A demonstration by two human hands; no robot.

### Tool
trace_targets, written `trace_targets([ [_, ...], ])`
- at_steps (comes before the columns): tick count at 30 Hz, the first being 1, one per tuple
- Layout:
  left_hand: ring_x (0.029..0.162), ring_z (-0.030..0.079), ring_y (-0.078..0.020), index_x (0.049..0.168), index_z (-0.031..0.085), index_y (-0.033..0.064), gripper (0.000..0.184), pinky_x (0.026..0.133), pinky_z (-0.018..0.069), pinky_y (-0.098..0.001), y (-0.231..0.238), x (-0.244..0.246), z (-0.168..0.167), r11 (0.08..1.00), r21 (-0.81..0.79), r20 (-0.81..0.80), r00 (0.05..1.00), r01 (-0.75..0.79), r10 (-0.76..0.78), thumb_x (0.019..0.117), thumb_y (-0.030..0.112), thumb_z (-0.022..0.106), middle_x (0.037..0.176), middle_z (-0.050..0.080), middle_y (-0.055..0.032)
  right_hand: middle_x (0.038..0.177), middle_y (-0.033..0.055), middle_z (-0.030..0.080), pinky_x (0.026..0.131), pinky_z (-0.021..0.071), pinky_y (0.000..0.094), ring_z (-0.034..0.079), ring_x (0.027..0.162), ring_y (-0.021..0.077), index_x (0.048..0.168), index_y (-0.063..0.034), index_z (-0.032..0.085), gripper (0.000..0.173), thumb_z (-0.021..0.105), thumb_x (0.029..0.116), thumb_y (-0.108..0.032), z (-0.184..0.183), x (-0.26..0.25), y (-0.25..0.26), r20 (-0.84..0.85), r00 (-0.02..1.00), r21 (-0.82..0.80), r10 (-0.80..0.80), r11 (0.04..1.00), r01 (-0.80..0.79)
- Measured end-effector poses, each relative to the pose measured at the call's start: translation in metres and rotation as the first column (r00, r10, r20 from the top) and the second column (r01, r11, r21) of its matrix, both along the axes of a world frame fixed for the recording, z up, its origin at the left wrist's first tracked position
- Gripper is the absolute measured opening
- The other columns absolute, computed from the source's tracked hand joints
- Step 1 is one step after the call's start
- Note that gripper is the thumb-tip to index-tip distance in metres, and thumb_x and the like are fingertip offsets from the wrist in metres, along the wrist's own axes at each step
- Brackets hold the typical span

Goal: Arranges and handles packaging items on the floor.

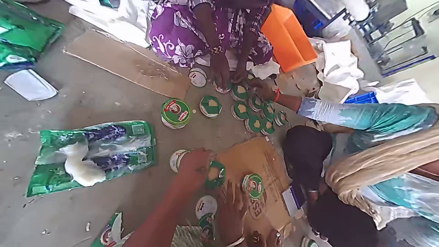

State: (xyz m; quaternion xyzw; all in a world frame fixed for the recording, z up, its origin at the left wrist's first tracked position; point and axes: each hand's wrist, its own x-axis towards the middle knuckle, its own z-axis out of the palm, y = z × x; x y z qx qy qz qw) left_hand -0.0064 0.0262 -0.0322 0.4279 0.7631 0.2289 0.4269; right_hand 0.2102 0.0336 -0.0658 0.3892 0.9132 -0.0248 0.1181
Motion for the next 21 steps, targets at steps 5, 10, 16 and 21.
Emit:
trace_targets([
  [5, 0.129, 0.056, -0.0398, 0.143, 0.058, 0.0090, 0.038, 0.106, 0.0431, -0.0577, 0.002, 0.002, 0.003, 0.999, -0.038, -0.018, 0.999, 0.036, -0.037, 0.1066, 0.014, 0.048, 0.137, 0.060, -0.0207, 0.152, 0.0348, 0.043, 0.110, 0.0169, 0.0827, 0.031, 0.145, 0.0590, 0.128, -0.0158, 0.072, 0.051, 0.071, 0.0810, 0.003, 0.000, -0.016, 0.042, -0.163, 0.976, 0.052, -0.145, 0.986, 0.156],
  [10, 0.128, 0.057, -0.0401, 0.144, 0.057, 0.0079, 0.039, 0.105, 0.0444, -0.0569, 0.001, -0.001, 0.000, 0.999, -0.037, 0.014, 1.000, 0.025, -0.024, 0.1055, 0.012, 0.049, 0.137, 0.059, -0.0218, 0.149, 0.0312, 0.050, 0.107, 0.0234, 0.0818, 0.043, 0.140, 0.0561, 0.138, -0.0141, 0.066, 0.066, 0.075, 0.0750, 0.005, -0.020, -0.012, 0.015, -0.082, 0.992, 0.119, -0.099, 0.987, 0.108],
  [16, 0.132, 0.053, -0.0425, 0.144, 0.053, 0.0005, 0.041, 0.108, 0.0419, -0.0579, 0.004, 0.009, -0.018, 0.978, -0.143, 0.103, 0.985, 0.149, -0.135, 0.1034, 0.007, 0.051, 0.140, 0.056, -0.0258, 0.155, 0.0340, 0.039, 0.111, 0.0173, 0.0795, 0.024, 0.147, 0.0609, 0.129, -0.0161, 0.071, 0.048, 0.068, 0.0848, 0.002, -0.002, -0.014, 0.024, -0.125, 0.951, -0.049, -0.283, 0.959, 0.279],
  [21, 0.131, 0.053, -0.0435, 0.141, 0.053, -0.0011, 0.048, 0.106, 0.0435, -0.0594, 0.009, 0.012, -0.030, 0.950, -0.175, 0.131, 0.962, 0.260, -0.239, 0.0939, -0.001, 0.061, 0.138, 0.056, -0.0265, 0.150, 0.0293, 0.050, 0.106, 0.0262, 0.0803, 0.041, 0.140, 0.0568, 0.126, -0.0203, 0.074, 0.055, 0.069, 0.0794, 0.007, -0.012, -0.005, 0.011, -0.080, 0.982, 0.089, -0.172, 0.980, 0.179],
])
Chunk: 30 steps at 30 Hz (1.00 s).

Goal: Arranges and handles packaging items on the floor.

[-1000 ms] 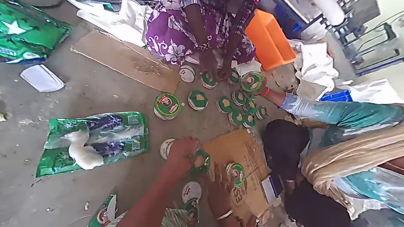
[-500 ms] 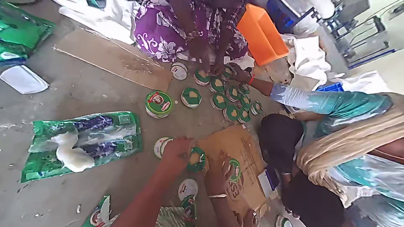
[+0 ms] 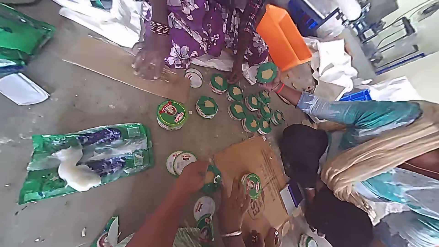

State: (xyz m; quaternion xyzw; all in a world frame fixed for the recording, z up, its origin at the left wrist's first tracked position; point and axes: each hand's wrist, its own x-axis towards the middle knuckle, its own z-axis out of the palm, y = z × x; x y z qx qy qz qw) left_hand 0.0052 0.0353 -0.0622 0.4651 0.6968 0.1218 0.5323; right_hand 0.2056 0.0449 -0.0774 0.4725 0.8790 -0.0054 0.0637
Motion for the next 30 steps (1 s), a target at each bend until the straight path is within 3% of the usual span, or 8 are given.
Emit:
trace_targets([
  [3, 0.131, 0.053, -0.0435, 0.142, 0.055, 0.0010, 0.047, 0.107, 0.0434, -0.0594, -0.002, 0.004, -0.003, 1.000, 0.010, -0.001, 1.000, -0.012, 0.012, 0.0950, 0.002, 0.062, 0.140, 0.056, -0.0253, 0.150, 0.0319, 0.048, 0.108, 0.0234, 0.0806, 0.037, 0.142, 0.0585, 0.119, -0.0169, 0.076, 0.047, 0.070, 0.0796, 0.007, 0.010, -0.001, 0.006, -0.016, 0.999, 0.012, -0.031, 0.999, 0.031],
  [8, 0.128, 0.055, -0.0430, 0.138, 0.057, 0.0008, 0.040, 0.105, 0.0445, -0.0595, -0.003, 0.001, -0.004, 0.999, 0.038, 0.008, 1.000, -0.013, 0.013, 0.0976, 0.005, 0.060, 0.135, 0.058, -0.0257, 0.154, 0.0290, 0.045, 0.111, 0.0211, 0.0791, 0.034, 0.145, 0.0561, 0.138, -0.0285, 0.067, 0.070, 0.070, 0.0787, 0.009, 0.010, -0.033, 0.027, 0.037, 0.991, -0.045, 0.132, 0.990, -0.130],
  [12, 0.129, 0.055, -0.0439, 0.133, 0.059, -0.0023, 0.036, 0.106, 0.0433, -0.0599, -0.003, -0.001, 0.001, 0.999, 0.037, 0.018, 1.000, -0.017, 0.016, 0.0978, 0.003, 0.059, 0.134, 0.059, -0.0267, 0.153, 0.0290, 0.046, 0.112, 0.0166, 0.0787, 0.029, 0.148, 0.0548, 0.118, -0.0181, 0.077, 0.042, 0.068, 0.0836, 0.003, 0.021, -0.042, 0.034, -0.066, 0.998, -0.070, -0.012, 0.998, 0.008],
  [17, 0.132, 0.053, -0.0428, 0.141, 0.056, -0.0021, 0.042, 0.111, 0.0396, -0.0573, -0.015, -0.011, 0.010, 0.980, 0.095, 0.046, 0.984, -0.175, 0.171, 0.0991, 0.003, 0.056, 0.137, 0.058, -0.0274, 0.161, 0.0293, 0.033, 0.117, 0.0146, 0.0747, 0.021, 0.151, 0.0538, 0.148, -0.0090, 0.055, 0.052, 0.061, 0.0960, -0.013, 0.014, -0.069, 0.004, -0.115, 0.986, -0.351, -0.121, 0.934, 0.073],
  [22, 0.130, 0.053, -0.0438, 0.147, 0.050, -0.0006, 0.048, 0.109, 0.0408, -0.0578, -0.020, -0.026, 0.010, 0.979, 0.074, -0.010, 0.982, -0.189, 0.190, 0.0995, 0.002, 0.055, 0.138, 0.056, -0.0279, 0.156, 0.0296, 0.042, 0.113, 0.0149, 0.0789, 0.026, 0.147, 0.0580, 0.127, -0.0064, 0.071, 0.037, 0.062, 0.0910, -0.012, 0.001, -0.068, -0.020, -0.311, 0.939, -0.290, -0.151, 0.955, 0.057],
  [24, 0.129, 0.054, -0.0433, 0.146, 0.051, -0.0012, 0.047, 0.109, 0.0412, -0.0574, -0.023, -0.026, 0.006, 0.970, 0.082, 0.011, 0.974, -0.227, 0.227, 0.0990, 0.001, 0.055, 0.138, 0.057, -0.0275, 0.157, 0.0337, 0.036, 0.113, 0.0127, 0.0803, 0.024, 0.147, 0.0606, 0.137, -0.0037, 0.064, 0.044, 0.059, 0.0952, -0.019, -0.002, -0.062, -0.010, -0.298, 0.938, -0.252, -0.175, 0.963, 0.100],
  [27, 0.132, 0.052, -0.0419, 0.145, 0.053, 0.0002, 0.046, 0.110, 0.0407, -0.0561, -0.026, -0.033, -0.004, 0.940, 0.102, 0.008, 0.945, -0.326, 0.327, 0.0983, 0.000, 0.055, 0.140, 0.056, -0.0265, 0.163, 0.0269, 0.032, 0.116, 0.0072, 0.0785, 0.018, 0.152, 0.0535, 0.151, -0.0104, 0.051, 0.054, 0.053, 0.1012, -0.030, -0.011, -0.063, -0.009, -0.138, 0.984, -0.285, -0.114, 0.956, 0.070],
  [30, 0.136, 0.047, -0.0471, 0.146, 0.052, 0.0030, 0.050, 0.107, 0.0419, -0.0611, -0.020, -0.040, -0.013, 0.938, 0.041, -0.126, 0.930, -0.343, 0.345, 0.0979, 0.007, 0.062, 0.146, 0.049, -0.0285, 0.157, 0.0254, 0.043, 0.112, 0.0124, 0.0800, 0.027, 0.148, 0.0566, 0.124, -0.0146, 0.075, 0.034, 0.060, 0.0958, -0.026, -0.011, -0.059, -0.022, -0.301, 0.951, -0.246, -0.064, 0.969, -0.013],
])
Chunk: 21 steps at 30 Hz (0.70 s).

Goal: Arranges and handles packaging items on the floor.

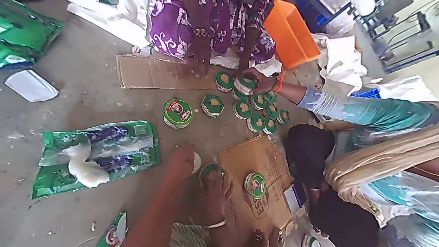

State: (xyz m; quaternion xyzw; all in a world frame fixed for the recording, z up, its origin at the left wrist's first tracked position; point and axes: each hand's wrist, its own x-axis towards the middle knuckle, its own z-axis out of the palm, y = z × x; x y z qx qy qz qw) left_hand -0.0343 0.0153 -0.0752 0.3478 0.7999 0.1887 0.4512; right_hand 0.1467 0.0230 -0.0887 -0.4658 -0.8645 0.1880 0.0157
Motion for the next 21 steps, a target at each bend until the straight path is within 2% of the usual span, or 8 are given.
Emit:
trace_targets([
  [2, 0.138, 0.044, -0.0483, 0.148, 0.050, 0.0043, 0.058, 0.106, 0.0427, -0.0631, 0.007, 0.000, -0.005, 0.997, -0.071, -0.068, 0.998, -0.016, 0.012, 0.0944, 0.015, 0.071, 0.151, 0.043, -0.0289, 0.156, 0.0282, 0.042, 0.113, 0.0128, 0.0801, 0.028, 0.147, 0.0576, 0.122, -0.0108, 0.074, 0.035, 0.057, 0.0962, -0.028, 0.003, 0.003, 0.007, -0.036, 0.998, 0.022, -0.042, 0.999, 0.042],
  [5, 0.141, 0.040, -0.0486, 0.147, 0.051, 0.0065, 0.068, 0.105, 0.0411, -0.0650, 0.015, 0.003, -0.009, 0.992, -0.125, -0.114, 0.993, -0.024, 0.010, 0.0875, 0.019, 0.080, 0.154, 0.039, -0.0289, 0.158, 0.0276, 0.040, 0.114, 0.0133, 0.0802, 0.029, 0.149, 0.0535, 0.144, -0.0119, 0.060, 0.050, 0.056, 0.1005, -0.037, -0.001, 0.002, 0.012, 0.135, 0.991, 0.083, 0.012, 0.996, -0.024],
  [8, 0.140, 0.040, -0.0497, 0.142, 0.056, 0.0055, 0.062, 0.105, 0.0416, -0.0651, 0.017, 0.003, -0.014, 0.994, -0.109, -0.149, 0.989, -0.026, 0.009, 0.0866, 0.016, 0.080, 0.152, 0.041, -0.0302, 0.149, 0.0238, 0.053, 0.108, 0.0224, 0.0817, 0.040, 0.143, 0.0535, 0.123, -0.0148, 0.075, 0.037, 0.061, 0.0957, -0.036, -0.005, 0.000, 0.002, 0.065, 0.994, 0.196, 0.091, 0.975, -0.102],
  [11, 0.140, 0.041, -0.0490, 0.140, 0.057, 0.0045, 0.059, 0.105, 0.0423, -0.0635, 0.018, 0.003, -0.018, 0.992, -0.119, -0.140, 0.990, -0.029, 0.012, 0.0866, 0.014, 0.080, 0.151, 0.042, -0.0294, 0.157, 0.0264, 0.042, 0.116, 0.0125, 0.0773, 0.029, 0.150, 0.0509, 0.140, -0.0085, 0.063, 0.051, 0.055, 0.0998, -0.039, 0.000, 0.005, 0.012, 0.143, 0.987, 0.121, -0.067, 0.991, 0.049],
  [13, 0.137, 0.045, -0.0472, 0.136, 0.060, 0.0053, 0.052, 0.102, 0.0453, -0.0625, 0.018, 0.003, -0.017, 0.992, -0.115, -0.126, 0.991, -0.050, 0.035, 0.0879, 0.013, 0.078, 0.147, 0.047, -0.0275, 0.159, 0.0258, 0.039, 0.117, 0.0090, 0.0769, 0.025, 0.152, 0.0500, 0.145, -0.0096, 0.059, 0.053, 0.057, 0.1003, -0.039, -0.002, 0.004, 0.014, 0.168, 0.984, 0.072, -0.060, 0.996, 0.049],
  [16, 0.126, 0.057, -0.0430, 0.128, 0.066, 0.0072, 0.032, 0.100, 0.0465, -0.0628, 0.010, 0.002, -0.009, 0.995, -0.057, -0.107, 0.991, -0.082, 0.076, 0.0966, 0.012, 0.066, 0.131, 0.063, -0.0224, 0.154, 0.0252, 0.046, 0.112, 0.0174, 0.0785, 0.034, 0.146, 0.0535, 0.127, -0.0129, 0.072, 0.040, 0.059, 0.0965, -0.034, 0.007, 0.000, 0.006, -0.074, 0.997, 0.065, -0.015, 0.998, 0.019],
  [18, 0.118, 0.063, -0.0404, 0.124, 0.069, 0.0078, 0.026, 0.098, 0.0466, -0.0630, 0.002, -0.003, 0.004, 0.996, -0.005, -0.068, 0.993, -0.092, 0.091, 0.0989, 0.012, 0.062, 0.122, 0.069, -0.0199, 0.149, 0.0272, 0.051, 0.111, 0.0271, 0.0732, 0.040, 0.142, 0.0527, 0.131, -0.0023, 0.067, 0.046, 0.060, 0.0950, -0.030, 0.018, 0.003, 0.010, -0.235, 0.967, -0.005, -0.099, 0.995, 0.100],
  [21, 0.110, 0.066, -0.0368, 0.123, 0.070, 0.0069, 0.025, 0.097, 0.0476, -0.0596, -0.013, -0.010, 0.023, 0.993, 0.084, 0.025, 0.997, -0.078, 0.076, 0.0999, 0.013, 0.064, 0.115, 0.071, -0.0188, 0.136, 0.0296, 0.059, 0.106, 0.0473, 0.0501, 0.058, 0.128, 0.0382, 0.138, 0.0146, 0.050, 0.054, 0.066, 0.0945, -0.014, 0.027, 0.017, 0.024, -0.448, 0.837, -0.235, -0.314, 0.945, 0.229],
])
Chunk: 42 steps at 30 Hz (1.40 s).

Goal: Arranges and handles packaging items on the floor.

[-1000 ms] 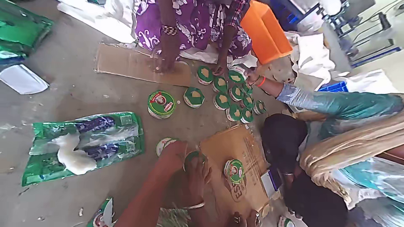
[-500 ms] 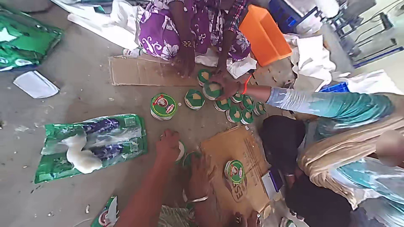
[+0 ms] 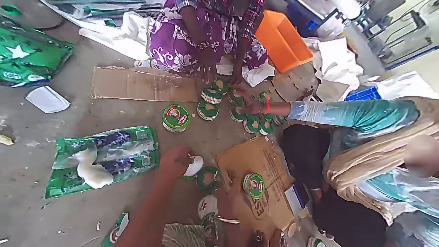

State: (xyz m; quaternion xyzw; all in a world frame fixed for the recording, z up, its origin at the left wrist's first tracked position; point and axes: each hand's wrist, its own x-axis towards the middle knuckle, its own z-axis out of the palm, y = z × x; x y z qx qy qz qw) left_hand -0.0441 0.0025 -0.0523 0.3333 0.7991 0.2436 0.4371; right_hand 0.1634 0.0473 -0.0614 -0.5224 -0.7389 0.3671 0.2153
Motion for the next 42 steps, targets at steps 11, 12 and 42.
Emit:
trace_targets([
  [11, 0.119, 0.061, -0.0381, 0.123, 0.069, -0.0047, 0.028, 0.105, 0.0445, -0.0504, -0.026, 0.005, 0.033, 0.968, 0.216, -0.041, 0.991, 0.131, -0.125, 0.1044, 0.002, 0.049, 0.122, 0.066, -0.0263, 0.144, 0.0303, 0.053, 0.105, 0.0494, 0.0392, 0.058, 0.130, 0.0304, 0.150, 0.0160, 0.028, 0.072, 0.067, 0.0943, -0.008, 0.012, 0.010, 0.001, -0.202, 0.978, -0.303, -0.059, 0.953, -0.006],
  [12, 0.107, 0.065, -0.0299, 0.120, 0.070, -0.0060, 0.027, 0.098, 0.0486, -0.0438, -0.025, 0.010, 0.035, 0.948, 0.304, 0.031, 0.993, 0.096, -0.110, 0.1036, 0.002, 0.050, 0.114, 0.069, -0.0234, 0.142, 0.0291, 0.055, 0.103, 0.0496, 0.0358, 0.060, 0.127, 0.0259, 0.150, 0.0162, 0.025, 0.074, 0.066, 0.0934, -0.009, 0.014, 0.011, 0.001, -0.252, 0.967, -0.325, -0.047, 0.945, -0.039],
  [42, 0.158, 0.013, -0.0382, 0.158, 0.024, -0.0081, 0.082, 0.125, 0.0076, -0.0557, -0.004, 0.143, -0.052, 0.885, 0.084, -0.423, 0.820, 0.459, -0.385, 0.0954, 0.030, 0.061, 0.168, 0.018, -0.0245, 0.121, 0.0148, 0.072, 0.099, 0.0522, 0.0485, 0.069, 0.112, 0.0296, 0.151, -0.0067, 0.041, 0.064, 0.072, 0.0958, -0.015, 0.001, 0.001, 0.049, 0.323, 0.945, -0.444, 0.049, 0.890, 0.105],
])
